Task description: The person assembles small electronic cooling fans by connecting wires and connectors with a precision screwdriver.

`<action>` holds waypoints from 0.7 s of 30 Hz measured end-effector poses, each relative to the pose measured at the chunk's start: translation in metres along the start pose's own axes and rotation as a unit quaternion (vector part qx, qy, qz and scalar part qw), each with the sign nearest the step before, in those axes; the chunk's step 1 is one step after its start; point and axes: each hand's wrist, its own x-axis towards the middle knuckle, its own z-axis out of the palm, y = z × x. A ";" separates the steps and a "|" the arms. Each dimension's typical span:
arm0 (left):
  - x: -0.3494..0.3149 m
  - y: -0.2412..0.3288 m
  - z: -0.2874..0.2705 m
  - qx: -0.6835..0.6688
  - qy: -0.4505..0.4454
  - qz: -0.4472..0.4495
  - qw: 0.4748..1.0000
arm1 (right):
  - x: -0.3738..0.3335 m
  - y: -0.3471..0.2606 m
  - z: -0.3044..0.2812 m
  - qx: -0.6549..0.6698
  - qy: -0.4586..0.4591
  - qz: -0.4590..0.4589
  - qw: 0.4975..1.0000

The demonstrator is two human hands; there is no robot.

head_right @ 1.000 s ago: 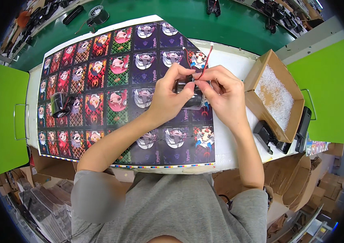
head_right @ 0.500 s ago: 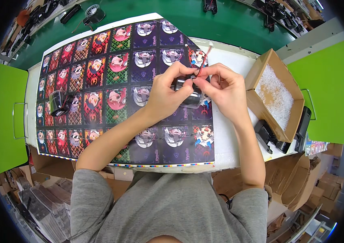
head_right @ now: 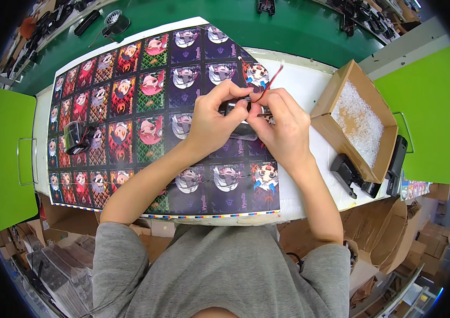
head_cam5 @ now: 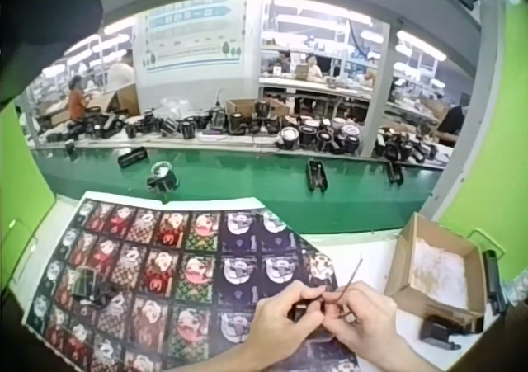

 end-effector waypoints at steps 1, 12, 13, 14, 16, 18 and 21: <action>0.000 -0.001 0.000 0.002 -0.002 0.005 1.000 | 0.000 0.001 0.001 0.003 0.004 -0.004 1.000; -0.001 -0.001 -0.003 0.015 -0.015 0.004 1.000 | -0.003 0.002 0.010 0.110 0.021 0.136 0.984; -0.001 -0.001 -0.002 0.011 -0.013 0.004 1.000 | -0.006 0.006 0.013 0.122 0.028 0.164 0.978; -0.001 -0.001 -0.001 0.008 -0.011 0.005 1.000 | -0.007 0.008 0.013 0.133 0.036 0.193 0.972; -0.002 -0.001 0.000 -0.003 -0.008 0.003 1.000 | -0.007 0.007 0.012 0.133 0.031 0.189 0.972; -0.001 -0.001 0.002 -0.015 -0.006 0.003 1.000 | -0.006 0.008 0.006 0.132 0.028 0.185 0.973; -0.002 -0.002 0.002 -0.051 -0.037 -0.036 0.997 | -0.006 0.015 -0.018 0.238 -0.058 0.220 0.944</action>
